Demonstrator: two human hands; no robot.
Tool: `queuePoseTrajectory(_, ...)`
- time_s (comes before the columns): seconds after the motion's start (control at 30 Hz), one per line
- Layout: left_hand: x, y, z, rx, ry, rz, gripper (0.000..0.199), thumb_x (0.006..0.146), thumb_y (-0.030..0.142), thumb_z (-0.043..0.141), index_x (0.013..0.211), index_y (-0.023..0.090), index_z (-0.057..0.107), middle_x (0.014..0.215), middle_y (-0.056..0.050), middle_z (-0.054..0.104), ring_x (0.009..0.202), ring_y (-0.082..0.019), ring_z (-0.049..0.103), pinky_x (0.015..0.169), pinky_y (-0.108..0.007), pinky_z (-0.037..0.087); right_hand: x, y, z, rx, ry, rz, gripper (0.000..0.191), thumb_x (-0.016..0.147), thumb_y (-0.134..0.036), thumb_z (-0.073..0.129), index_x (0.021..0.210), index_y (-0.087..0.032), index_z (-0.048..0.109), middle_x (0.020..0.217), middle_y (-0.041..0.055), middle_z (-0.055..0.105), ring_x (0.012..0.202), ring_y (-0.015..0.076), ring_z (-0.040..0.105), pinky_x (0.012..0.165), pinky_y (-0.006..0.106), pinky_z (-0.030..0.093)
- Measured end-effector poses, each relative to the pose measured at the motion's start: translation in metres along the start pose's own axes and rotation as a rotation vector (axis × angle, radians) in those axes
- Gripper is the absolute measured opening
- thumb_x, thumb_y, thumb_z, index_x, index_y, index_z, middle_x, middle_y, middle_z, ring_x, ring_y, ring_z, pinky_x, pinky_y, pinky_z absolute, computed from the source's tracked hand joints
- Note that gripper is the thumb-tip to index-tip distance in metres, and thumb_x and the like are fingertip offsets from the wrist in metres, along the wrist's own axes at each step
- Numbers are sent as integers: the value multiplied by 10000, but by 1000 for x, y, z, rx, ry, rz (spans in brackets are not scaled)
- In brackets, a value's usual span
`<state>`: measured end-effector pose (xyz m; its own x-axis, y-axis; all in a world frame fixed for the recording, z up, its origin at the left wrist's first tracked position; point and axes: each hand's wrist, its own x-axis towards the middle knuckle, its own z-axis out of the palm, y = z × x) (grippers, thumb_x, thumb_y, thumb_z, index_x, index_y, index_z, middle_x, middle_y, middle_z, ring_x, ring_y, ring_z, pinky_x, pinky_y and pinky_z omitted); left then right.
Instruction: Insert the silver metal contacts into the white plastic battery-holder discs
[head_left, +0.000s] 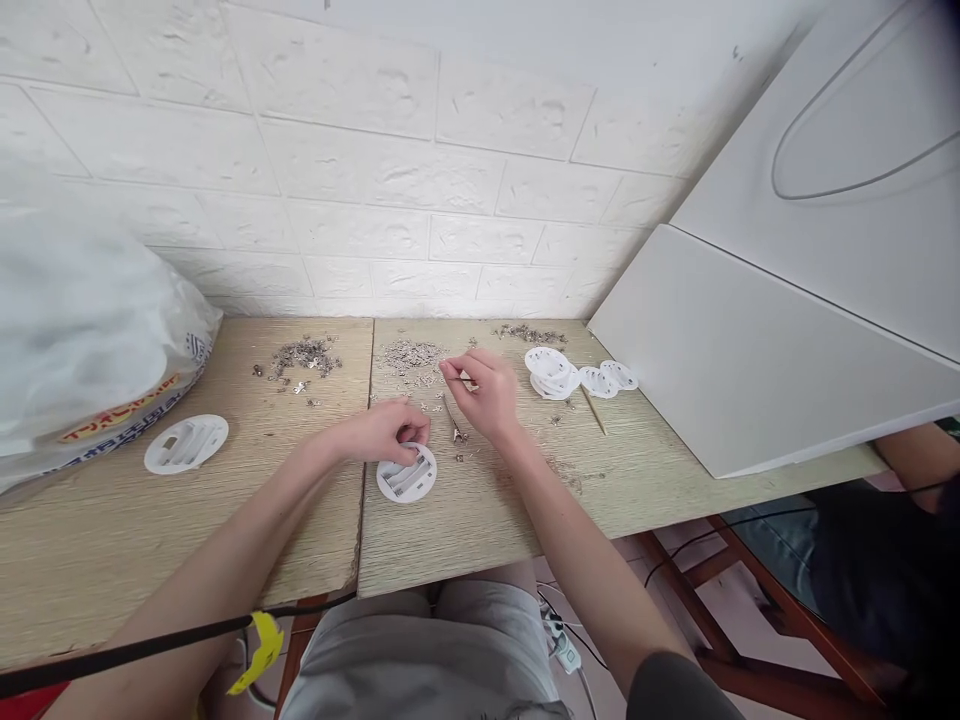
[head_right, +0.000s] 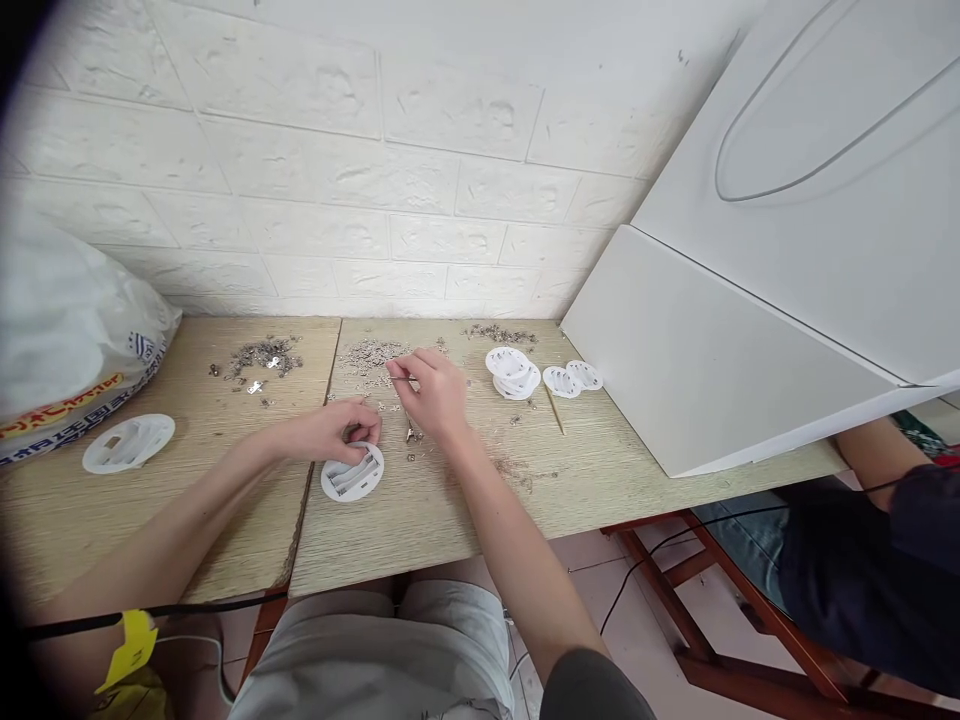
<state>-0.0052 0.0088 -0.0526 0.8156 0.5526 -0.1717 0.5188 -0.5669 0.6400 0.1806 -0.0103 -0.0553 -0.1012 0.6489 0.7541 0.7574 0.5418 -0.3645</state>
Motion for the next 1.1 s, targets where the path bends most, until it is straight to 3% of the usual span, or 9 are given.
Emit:
queuePoseTrajectory(0.2, -1, -4, 0, -41, -1, 20, 71, 645, 181, 583, 714, 176, 598, 613, 34, 448, 683, -145, 436, 670, -261, 344, 3, 9, -3, -105, -146, 169, 216, 923, -271, 506, 819, -199, 682, 802, 26, 684, 781, 162, 594, 682, 275, 391)
queuePoseTrajectory(0.33, -3, -3, -5, -244, 13, -26, 80, 670, 203, 581, 742, 171, 572, 677, 19, 508, 645, -131, 450, 591, -247, 349, 5, 21, -8, -242, -186, 340, 193, 888, -230, 521, 938, -199, 705, 944, 55, 703, 916, 213, 611, 729, 305, 412)
queuePoseTrajectory(0.5, -5, 3, -9, -474, 197, -55, 97, 685, 227, 602, 750, 177, 550, 737, -1, 593, 666, -134, 526, 597, -245, 402, 4, 31, -9, -321, -258, 484, 240, 896, -233, 490, 990, -178, 704, 1015, 87, 681, 991, 253, 591, 799, 335, 432)
queuePoseTrajectory(0.73, 1, 2, -7, -574, 533, -140, 162, 630, 241, 644, 752, 172, 562, 678, 9, 580, 615, -120, 520, 547, -227, 403, 5, 35, -3, -275, -393, 481, 392, 922, -73, 311, 1144, -103, 633, 1132, 147, 625, 1069, 228, 563, 908, 306, 411)
queuePoseTrajectory(0.87, 3, -4, -7, -539, 654, -179, 153, 628, 217, 623, 766, 170, 577, 722, 2, 608, 601, -112, 520, 530, -222, 399, 6, 32, -9, -349, -378, 495, 388, 971, -178, 299, 1213, -156, 602, 1139, 127, 621, 1051, 243, 562, 859, 318, 418)
queuePoseTrajectory(1.0, 3, -8, -7, -536, 736, -224, 150, 636, 194, 602, 782, 166, 625, 769, -19, 658, 642, -132, 575, 550, -232, 437, 5, 31, -13, -434, -396, 551, 374, 990, -283, 311, 1127, -181, 644, 1035, 121, 633, 946, 244, 587, 768, 318, 423)
queuePoseTrajectory(1.1, 3, -6, -7, -594, 749, -282, 169, 641, 205, 618, 798, 158, 658, 749, -33, 682, 622, -147, 597, 543, -245, 449, 3, 32, -12, -444, -438, 544, 287, 951, -268, 425, 1081, -187, 668, 1034, 124, 630, 961, 246, 585, 755, 311, 423)
